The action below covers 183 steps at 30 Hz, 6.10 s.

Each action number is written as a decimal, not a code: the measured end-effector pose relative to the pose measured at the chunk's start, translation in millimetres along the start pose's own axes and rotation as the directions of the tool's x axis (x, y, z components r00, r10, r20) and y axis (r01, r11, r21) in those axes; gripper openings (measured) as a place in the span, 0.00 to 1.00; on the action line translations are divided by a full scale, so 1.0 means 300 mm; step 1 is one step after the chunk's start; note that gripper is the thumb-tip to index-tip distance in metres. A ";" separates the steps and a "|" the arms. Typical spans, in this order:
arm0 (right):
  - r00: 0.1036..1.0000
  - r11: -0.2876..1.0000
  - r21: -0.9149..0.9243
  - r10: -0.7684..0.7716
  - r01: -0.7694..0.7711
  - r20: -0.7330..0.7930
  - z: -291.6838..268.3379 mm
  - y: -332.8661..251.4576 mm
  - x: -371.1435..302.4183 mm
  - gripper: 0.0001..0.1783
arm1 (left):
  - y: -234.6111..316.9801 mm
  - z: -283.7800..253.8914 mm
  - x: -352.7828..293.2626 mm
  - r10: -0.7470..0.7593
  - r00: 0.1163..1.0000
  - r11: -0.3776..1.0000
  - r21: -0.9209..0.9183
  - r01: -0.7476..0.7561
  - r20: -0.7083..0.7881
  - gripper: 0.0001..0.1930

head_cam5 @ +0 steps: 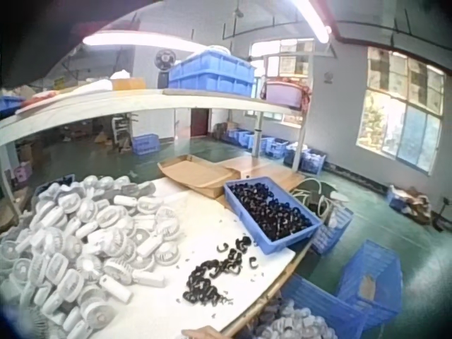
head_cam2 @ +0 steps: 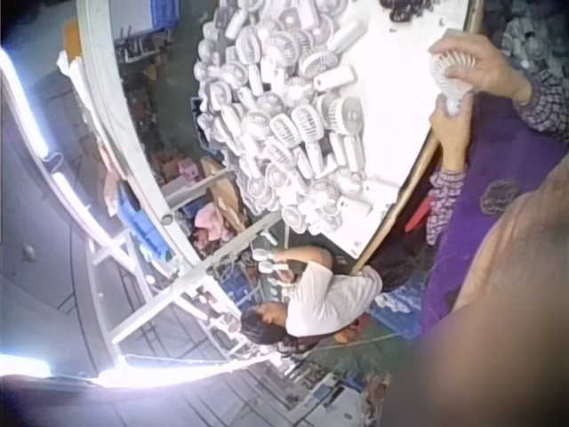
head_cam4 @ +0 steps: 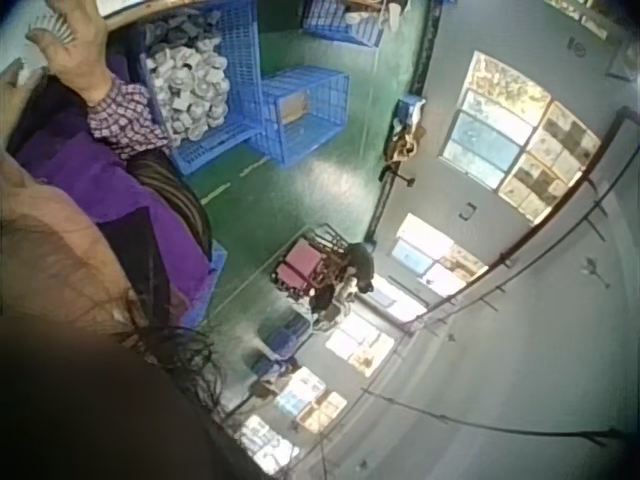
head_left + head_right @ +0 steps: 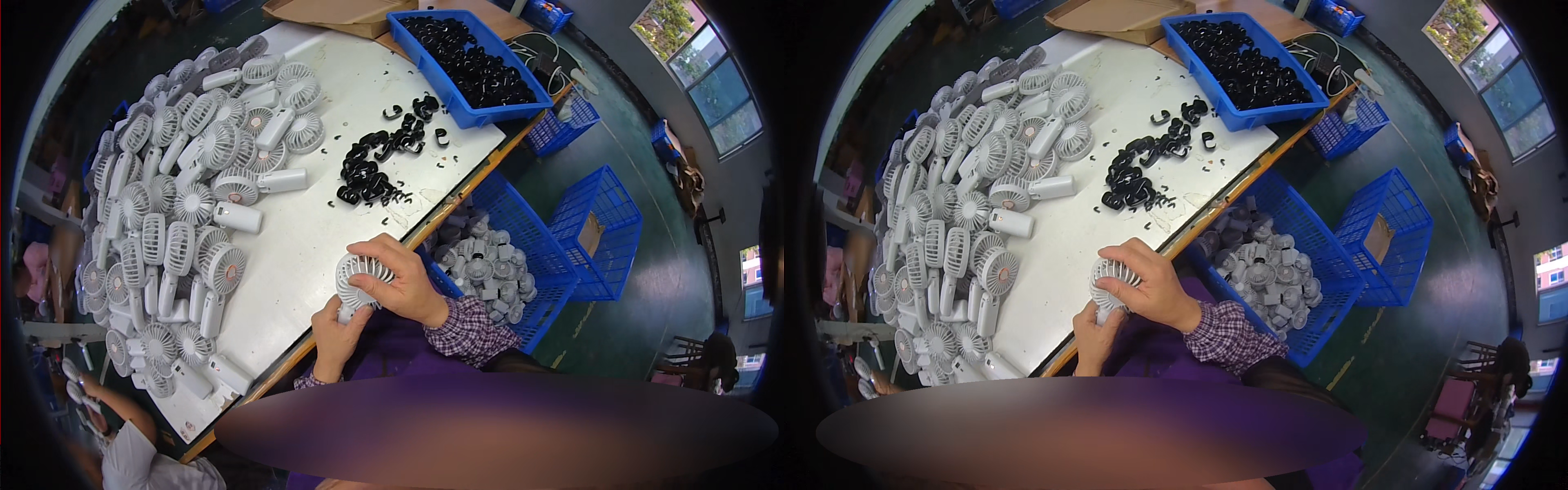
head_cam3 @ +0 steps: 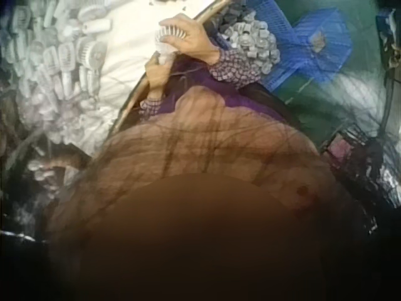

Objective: The person assembles portable fans by hand, picking up a fan body and a black plastic clip, fitting the clip onto the fan's hinge, and testing the folding mechanism. This process is repeated with other fans, occasionally moving components aside to reach more clips.

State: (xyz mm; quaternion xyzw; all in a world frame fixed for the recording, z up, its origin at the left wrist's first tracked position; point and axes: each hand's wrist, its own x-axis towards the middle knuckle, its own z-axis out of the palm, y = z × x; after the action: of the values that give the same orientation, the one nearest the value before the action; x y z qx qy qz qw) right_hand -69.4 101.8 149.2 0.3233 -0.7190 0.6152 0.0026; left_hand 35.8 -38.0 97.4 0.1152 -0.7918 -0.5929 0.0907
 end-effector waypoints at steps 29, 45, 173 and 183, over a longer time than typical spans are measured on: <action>0.806 0.255 0.809 0.450 -0.529 0.384 0.037 0.110 -0.075 0.02 | -0.003 -0.017 0.145 0.123 0.986 0.963 -0.228 -0.146 -0.112 0.28; 0.827 0.547 0.647 0.499 -0.532 0.259 0.093 0.132 -0.118 0.05 | -0.053 -0.035 0.094 0.055 0.980 0.988 -0.134 -0.082 -0.193 0.12; 0.811 0.501 0.656 0.483 -0.564 0.329 0.133 0.111 -0.110 0.05 | -0.023 -0.041 0.094 0.073 0.963 0.983 -0.143 -0.113 -0.258 0.13; 0.923 0.406 0.831 0.227 -0.381 0.312 0.044 0.189 0.042 0.46 | -0.061 0.040 0.106 0.000 0.720 0.010 -0.720 0.694 0.694 0.31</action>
State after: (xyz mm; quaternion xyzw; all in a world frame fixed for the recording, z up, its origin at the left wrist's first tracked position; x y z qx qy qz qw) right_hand -100.8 86.2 101.0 0.1867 -0.3432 0.8594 -0.3298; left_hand 3.4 -40.9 76.8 0.0673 -0.1289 -0.9618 -0.2318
